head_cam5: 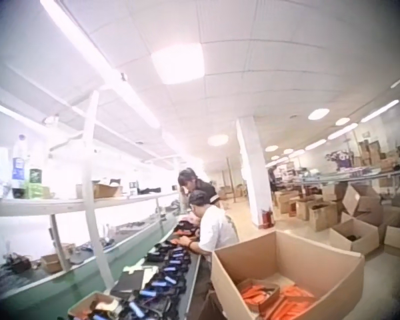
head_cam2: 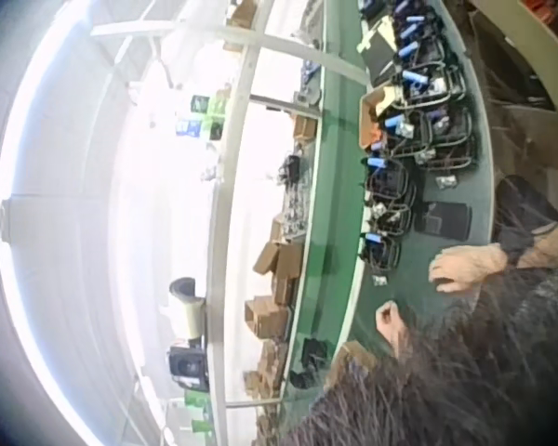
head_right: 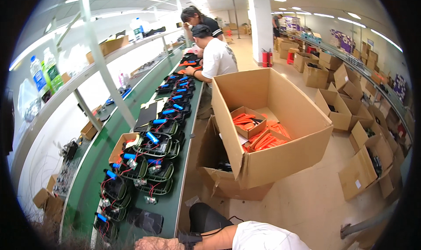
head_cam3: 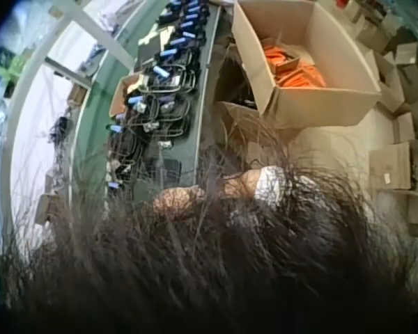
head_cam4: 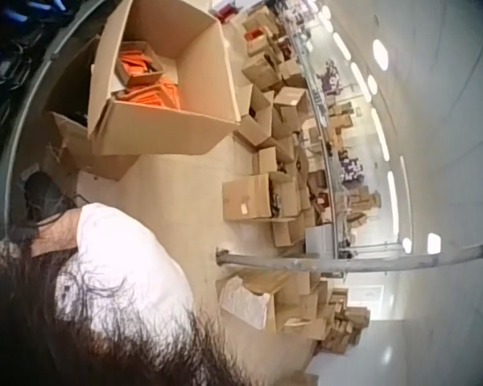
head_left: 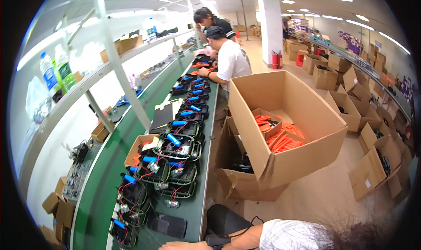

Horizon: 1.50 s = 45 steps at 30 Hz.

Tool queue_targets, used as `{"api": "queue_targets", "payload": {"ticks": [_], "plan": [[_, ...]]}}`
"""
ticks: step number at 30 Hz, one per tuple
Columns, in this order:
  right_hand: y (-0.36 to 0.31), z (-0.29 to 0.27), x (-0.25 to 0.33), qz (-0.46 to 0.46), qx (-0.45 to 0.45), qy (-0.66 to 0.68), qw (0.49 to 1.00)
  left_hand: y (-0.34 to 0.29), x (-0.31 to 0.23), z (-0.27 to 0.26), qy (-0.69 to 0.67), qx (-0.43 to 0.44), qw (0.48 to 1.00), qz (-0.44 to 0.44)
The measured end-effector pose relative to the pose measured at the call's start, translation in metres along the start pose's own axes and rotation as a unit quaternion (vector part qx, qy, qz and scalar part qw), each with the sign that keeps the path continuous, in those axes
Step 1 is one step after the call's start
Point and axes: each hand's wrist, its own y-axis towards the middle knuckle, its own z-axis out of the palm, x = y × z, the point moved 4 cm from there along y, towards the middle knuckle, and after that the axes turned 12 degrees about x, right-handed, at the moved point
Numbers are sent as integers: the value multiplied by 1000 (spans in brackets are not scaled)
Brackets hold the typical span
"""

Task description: Assembling electronic components by connecting batteries to circuit boards and placing them into housings.

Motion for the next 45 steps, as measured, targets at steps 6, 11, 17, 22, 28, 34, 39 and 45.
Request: {"api": "queue_targets", "payload": {"ticks": [6,11,17,22,28,34,39,45], "plan": [[-68,-24,-27,60,-18,75,995,28,-111,94,-7,54,998,-5],[-92,-38,-32,77,-34,101,991,36,-166,126,-4,69,998,5],[-102,-46,-35,94,-37,119,988,37,-192,140,-14,76,997,8],[-106,-51,-40,108,-37,127,985,39,-199,144,-22,77,997,1],[-111,-62,-43,119,-42,141,982,39,-207,145,-20,78,997,-10],[-128,-75,-48,134,-55,156,977,44,-220,155,-13,85,996,-19],[-146,-84,-55,150,-68,164,973,51,-228,167,-2,96,995,-26],[-152,-87,-66,156,-75,178,969,56,-238,169,6,94,995,-34]]}}
